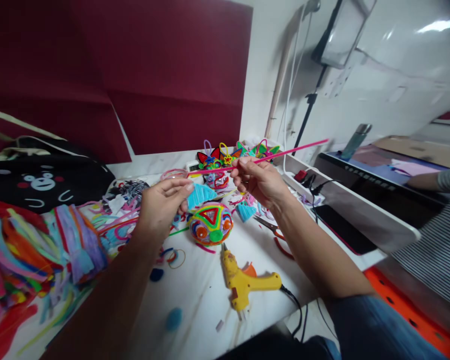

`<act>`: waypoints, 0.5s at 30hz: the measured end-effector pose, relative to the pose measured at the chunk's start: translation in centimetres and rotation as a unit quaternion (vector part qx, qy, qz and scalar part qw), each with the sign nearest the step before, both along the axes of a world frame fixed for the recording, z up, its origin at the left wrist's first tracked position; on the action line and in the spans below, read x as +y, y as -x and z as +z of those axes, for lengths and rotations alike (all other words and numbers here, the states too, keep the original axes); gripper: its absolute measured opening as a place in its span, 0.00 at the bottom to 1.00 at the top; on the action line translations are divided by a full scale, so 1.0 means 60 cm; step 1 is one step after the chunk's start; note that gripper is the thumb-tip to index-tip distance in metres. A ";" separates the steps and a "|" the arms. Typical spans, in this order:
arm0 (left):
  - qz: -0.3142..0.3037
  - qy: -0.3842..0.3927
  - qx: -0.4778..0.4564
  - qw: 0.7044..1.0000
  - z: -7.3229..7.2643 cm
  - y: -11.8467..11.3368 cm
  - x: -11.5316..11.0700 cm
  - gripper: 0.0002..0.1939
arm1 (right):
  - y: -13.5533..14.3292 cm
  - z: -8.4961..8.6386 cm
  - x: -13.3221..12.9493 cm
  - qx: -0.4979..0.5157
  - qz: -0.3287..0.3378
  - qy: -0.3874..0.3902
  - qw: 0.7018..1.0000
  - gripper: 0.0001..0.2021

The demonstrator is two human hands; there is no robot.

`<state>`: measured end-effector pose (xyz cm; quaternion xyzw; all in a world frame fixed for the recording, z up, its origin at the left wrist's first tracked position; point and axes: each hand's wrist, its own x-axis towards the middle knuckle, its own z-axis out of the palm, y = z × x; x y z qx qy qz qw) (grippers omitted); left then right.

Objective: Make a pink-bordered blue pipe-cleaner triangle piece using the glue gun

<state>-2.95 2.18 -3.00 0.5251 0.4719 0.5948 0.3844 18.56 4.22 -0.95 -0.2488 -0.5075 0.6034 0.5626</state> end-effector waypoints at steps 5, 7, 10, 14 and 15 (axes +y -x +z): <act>0.016 0.003 -0.006 1.000 -0.001 0.007 0.006 0.10 | -0.045 -0.008 0.008 -0.022 -0.046 -0.013 0.999 0.12; 0.023 -0.004 -0.009 1.000 0.003 0.010 0.005 0.10 | -0.058 -0.023 0.019 -0.044 -0.072 0.028 0.996 0.09; 0.036 -0.018 -0.008 0.999 0.010 0.011 0.000 0.11 | -0.057 -0.060 0.037 -0.082 -0.074 0.134 0.985 0.05; 0.044 -0.028 0.001 0.999 0.015 0.004 -0.008 0.12 | -0.032 -0.107 0.051 -0.130 -0.024 0.206 0.969 0.07; 0.048 -0.029 0.004 0.998 0.015 0.002 -0.008 0.12 | -0.028 -0.115 0.053 -0.146 -0.013 0.221 0.964 0.07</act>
